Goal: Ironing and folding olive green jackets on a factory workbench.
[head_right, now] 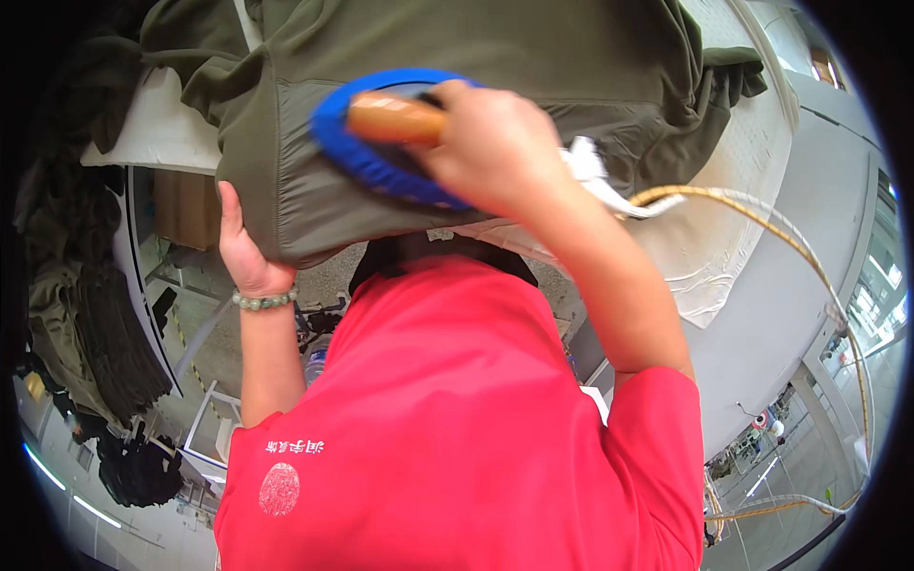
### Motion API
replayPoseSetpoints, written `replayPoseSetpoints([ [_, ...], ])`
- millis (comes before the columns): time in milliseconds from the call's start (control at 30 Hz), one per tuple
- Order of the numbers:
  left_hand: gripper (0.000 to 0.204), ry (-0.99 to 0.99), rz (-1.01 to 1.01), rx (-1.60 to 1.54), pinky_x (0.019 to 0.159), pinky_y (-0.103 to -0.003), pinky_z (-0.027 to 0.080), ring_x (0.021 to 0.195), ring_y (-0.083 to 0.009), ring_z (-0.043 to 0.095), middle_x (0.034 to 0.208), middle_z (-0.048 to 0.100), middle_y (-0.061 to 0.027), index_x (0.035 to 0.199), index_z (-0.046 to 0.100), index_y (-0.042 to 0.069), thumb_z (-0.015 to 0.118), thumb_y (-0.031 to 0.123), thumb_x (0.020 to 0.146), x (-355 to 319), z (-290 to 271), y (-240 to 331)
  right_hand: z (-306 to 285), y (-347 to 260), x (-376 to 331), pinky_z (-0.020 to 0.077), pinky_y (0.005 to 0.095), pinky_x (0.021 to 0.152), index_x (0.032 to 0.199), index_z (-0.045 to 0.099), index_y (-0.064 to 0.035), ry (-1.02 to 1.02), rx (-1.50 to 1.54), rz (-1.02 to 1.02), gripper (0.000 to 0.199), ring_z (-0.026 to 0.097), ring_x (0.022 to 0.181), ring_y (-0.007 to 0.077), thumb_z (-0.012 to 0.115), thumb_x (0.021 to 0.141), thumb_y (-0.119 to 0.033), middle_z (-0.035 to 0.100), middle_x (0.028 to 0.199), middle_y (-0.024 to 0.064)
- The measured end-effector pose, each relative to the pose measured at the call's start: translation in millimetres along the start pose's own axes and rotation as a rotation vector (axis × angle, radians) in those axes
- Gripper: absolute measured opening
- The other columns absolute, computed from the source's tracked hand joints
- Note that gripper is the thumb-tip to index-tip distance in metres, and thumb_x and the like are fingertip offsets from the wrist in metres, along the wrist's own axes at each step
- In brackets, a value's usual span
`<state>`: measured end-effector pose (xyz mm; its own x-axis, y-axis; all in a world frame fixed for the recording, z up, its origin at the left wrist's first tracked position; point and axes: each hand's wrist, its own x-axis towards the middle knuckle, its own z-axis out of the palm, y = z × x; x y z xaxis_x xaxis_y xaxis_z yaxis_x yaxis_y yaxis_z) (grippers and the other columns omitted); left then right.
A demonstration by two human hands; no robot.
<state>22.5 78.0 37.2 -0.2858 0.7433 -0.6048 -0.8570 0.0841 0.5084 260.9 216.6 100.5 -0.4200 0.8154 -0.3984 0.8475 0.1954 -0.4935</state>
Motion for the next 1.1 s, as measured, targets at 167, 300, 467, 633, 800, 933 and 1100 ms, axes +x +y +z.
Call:
replayPoseSetpoints([
  [167, 0.057, -0.002, -0.032, -0.026, 0.110, -0.047, 0.042, 0.128, -0.0296, 0.056, 0.142, 0.057, -0.0113, 0.142, 0.050, 0.003, 0.052, 0.045, 0.103, 5, -5, 3, 8, -33, -7, 0.0543, 0.0458, 0.079, 0.120, 0.068, -0.0072, -0.001, 0.063, -0.157, 0.044, 0.068, 0.091, 0.0413, 0.076, 0.086, -0.035, 0.072, 0.093, 0.0204],
  [300, 0.054, 0.021, -0.078, -0.051, 0.111, -0.045, 0.042, 0.128, -0.0291, 0.056, 0.141, 0.058, -0.0114, 0.140, 0.052, 0.003, 0.053, 0.042, 0.104, -3, -9, 15, -8, 14, -26, 0.0546, 0.0444, 0.077, 0.120, 0.067, -0.0057, -0.010, -0.084, 0.021, 0.047, 0.070, 0.086, 0.0389, 0.076, 0.087, -0.037, 0.072, 0.090, 0.0191],
  [467, 0.050, 0.037, -0.039, 0.014, 0.110, -0.043, 0.042, 0.125, -0.0283, 0.057, 0.140, 0.059, -0.0118, 0.140, 0.052, 0.002, 0.054, 0.035, 0.103, -3, -17, 26, -36, 160, -90, 0.0525, 0.0398, 0.069, 0.110, 0.071, -0.0023, 0.348, -0.081, 0.454, 0.046, 0.070, 0.072, 0.0284, 0.077, 0.087, -0.042, 0.072, 0.081, 0.0156],
  [633, 0.043, 0.119, 0.239, 0.259, 0.108, -0.040, 0.043, 0.121, -0.0251, 0.059, 0.135, 0.060, -0.0115, 0.138, 0.053, -0.001, 0.054, 0.021, 0.102, -14, 11, 32, -67, 250, -170, 0.0461, 0.0354, 0.057, 0.096, 0.070, 0.0012, 0.484, 0.090, 0.829, 0.041, 0.059, 0.060, 0.0156, 0.076, 0.088, -0.038, 0.062, 0.068, 0.0042],
  [800, 0.037, -0.074, 0.763, 0.784, 0.097, -0.031, 0.050, 0.109, -0.0190, 0.064, 0.125, 0.064, -0.0126, 0.134, 0.056, -0.005, 0.051, 0.007, 0.099, -11, 132, 13, -61, 271, -209, 0.0353, 0.0288, 0.047, 0.082, 0.063, -0.0024, 0.446, 0.307, 0.961, 0.034, 0.045, 0.051, 0.0075, 0.077, 0.088, -0.032, 0.052, 0.061, -0.0015],
  [933, 0.045, -0.888, -0.011, 0.940, 0.104, -0.034, 0.046, 0.110, -0.0189, 0.065, 0.129, 0.063, -0.0134, 0.142, 0.051, 0.000, 0.046, 0.015, 0.100, 54, 226, -41, -55, 267, -225, 0.0308, 0.0277, 0.043, 0.076, 0.057, -0.0055, 0.371, 0.449, 0.917, 0.034, 0.040, 0.047, 0.0058, 0.079, 0.087, -0.030, 0.048, 0.060, -0.0024],
  [1100, 0.041, -1.238, 0.931, 1.815, 0.095, -0.040, 0.051, 0.112, -0.0325, 0.064, 0.113, 0.069, -0.0194, 0.122, 0.067, 0.009, 0.072, 0.027, 0.086, 130, 264, -96, -65, 252, -221, 0.0354, 0.0276, 0.044, 0.086, 0.063, -0.0007, 0.380, 0.375, 0.775, 0.032, 0.046, 0.047, 0.0082, 0.078, 0.087, -0.029, 0.055, 0.064, -0.0010],
])
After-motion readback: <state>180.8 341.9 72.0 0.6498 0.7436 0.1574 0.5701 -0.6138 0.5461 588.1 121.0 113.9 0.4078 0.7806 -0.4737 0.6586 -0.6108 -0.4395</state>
